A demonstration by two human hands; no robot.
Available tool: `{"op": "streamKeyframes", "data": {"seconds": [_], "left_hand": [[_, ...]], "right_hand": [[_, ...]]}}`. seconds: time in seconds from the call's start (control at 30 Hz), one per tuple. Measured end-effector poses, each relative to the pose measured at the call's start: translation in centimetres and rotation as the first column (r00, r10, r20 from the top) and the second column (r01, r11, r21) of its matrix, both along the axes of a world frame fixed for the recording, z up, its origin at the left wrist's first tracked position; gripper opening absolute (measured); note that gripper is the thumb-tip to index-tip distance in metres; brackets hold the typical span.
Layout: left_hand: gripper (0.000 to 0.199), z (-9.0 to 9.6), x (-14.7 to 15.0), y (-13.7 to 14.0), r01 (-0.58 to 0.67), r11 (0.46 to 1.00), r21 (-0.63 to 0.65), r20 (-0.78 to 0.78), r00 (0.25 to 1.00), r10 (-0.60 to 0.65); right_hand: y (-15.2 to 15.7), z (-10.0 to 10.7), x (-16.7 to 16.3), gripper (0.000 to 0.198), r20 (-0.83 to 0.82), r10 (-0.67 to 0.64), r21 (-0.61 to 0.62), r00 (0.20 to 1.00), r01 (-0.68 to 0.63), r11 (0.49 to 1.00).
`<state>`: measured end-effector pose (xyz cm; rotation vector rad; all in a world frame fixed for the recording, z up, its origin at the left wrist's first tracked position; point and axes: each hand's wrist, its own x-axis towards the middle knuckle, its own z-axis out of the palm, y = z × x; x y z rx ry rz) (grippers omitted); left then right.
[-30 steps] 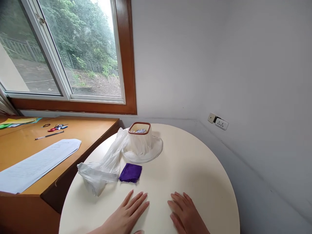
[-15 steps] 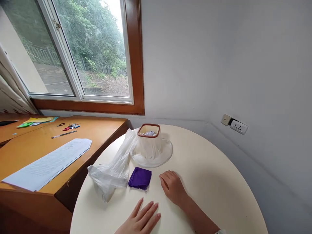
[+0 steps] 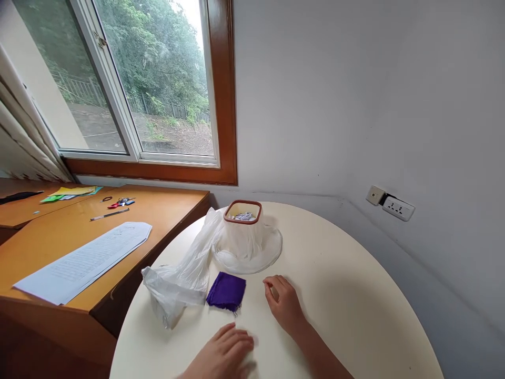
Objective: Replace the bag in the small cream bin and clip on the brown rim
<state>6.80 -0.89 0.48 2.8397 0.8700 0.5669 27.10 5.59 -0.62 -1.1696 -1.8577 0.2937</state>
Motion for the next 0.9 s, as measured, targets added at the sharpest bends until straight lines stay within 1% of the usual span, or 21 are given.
{"op": "streamKeyframes", "data": {"seconds": [0.07,0.1,0.17,0.23,0.33,0.43,0.5,0.6,0.7,0.77,0.83,0.9], "left_hand": [[0.014,1.6,1.0,0.8,-0.137,0.981,-0.138,0.102,0.983,0.152],[0.015,2.4,1.6,1.4,-0.189,0.968,-0.166,0.137,0.968,0.212],[0.018,3.8,2.8,3.0,-0.253,0.946,-0.203,0.213,0.932,0.295],[0.022,4.5,3.6,4.7,-0.299,0.912,-0.281,0.275,0.885,0.375],[0.024,4.3,4.1,6.4,-0.332,0.877,-0.348,0.35,0.821,0.451],[0.023,3.1,3.8,6.8,-0.295,0.872,-0.39,0.355,0.826,0.438],[0.021,2.6,3.6,6.5,-0.261,0.878,-0.402,0.346,0.844,0.409],[0.016,2.6,3.3,6.3,-0.25,0.886,-0.391,0.306,0.873,0.381],[0.015,2.8,3.1,6.4,-0.283,0.879,-0.382,0.217,0.898,0.383],[0.016,2.8,3.0,6.7,-0.311,0.872,-0.378,0.183,0.898,0.4],[0.016,2.7,2.7,7.0,-0.344,0.863,-0.369,0.169,0.889,0.426],[0.016,2.5,2.4,7.3,-0.387,0.851,-0.355,0.159,0.872,0.462]], "right_hand": [[0.0,0.0,0.0,0.017,-0.025,-0.014,-0.016,1.0,0.013,1.0],[0.0,0.0,0.1,0.018,-0.037,-0.019,-0.022,0.999,0.019,1.0],[0.0,-0.1,0.3,0.019,-0.052,-0.027,-0.039,0.998,0.025,0.999],[-0.1,-0.2,0.6,0.019,-0.057,-0.037,-0.055,0.998,0.034,0.998],[0.0,-0.3,1.0,0.019,-0.06,-0.072,-0.046,0.996,0.069,0.997],[0.2,0.2,1.3,0.02,-0.032,-0.113,0.011,0.993,0.114,0.993],[0.6,1.3,1.3,0.021,0.008,-0.126,0.059,0.992,0.125,0.99],[1.7,3.9,0.4,0.024,0.059,-0.126,0.127,0.99,0.118,0.985],[3.7,6.8,-1.3,0.029,0.142,-0.132,0.167,0.981,0.108,0.98],[5.3,8.5,-2.8,0.033,0.221,-0.153,0.191,0.963,0.111,0.975],[6.9,9.7,-4.2,0.037,0.309,-0.177,0.192,0.934,0.121,0.974],[8.4,10.4,-5.3,0.039,0.388,-0.202,0.181,0.899,0.14,0.973]]}}
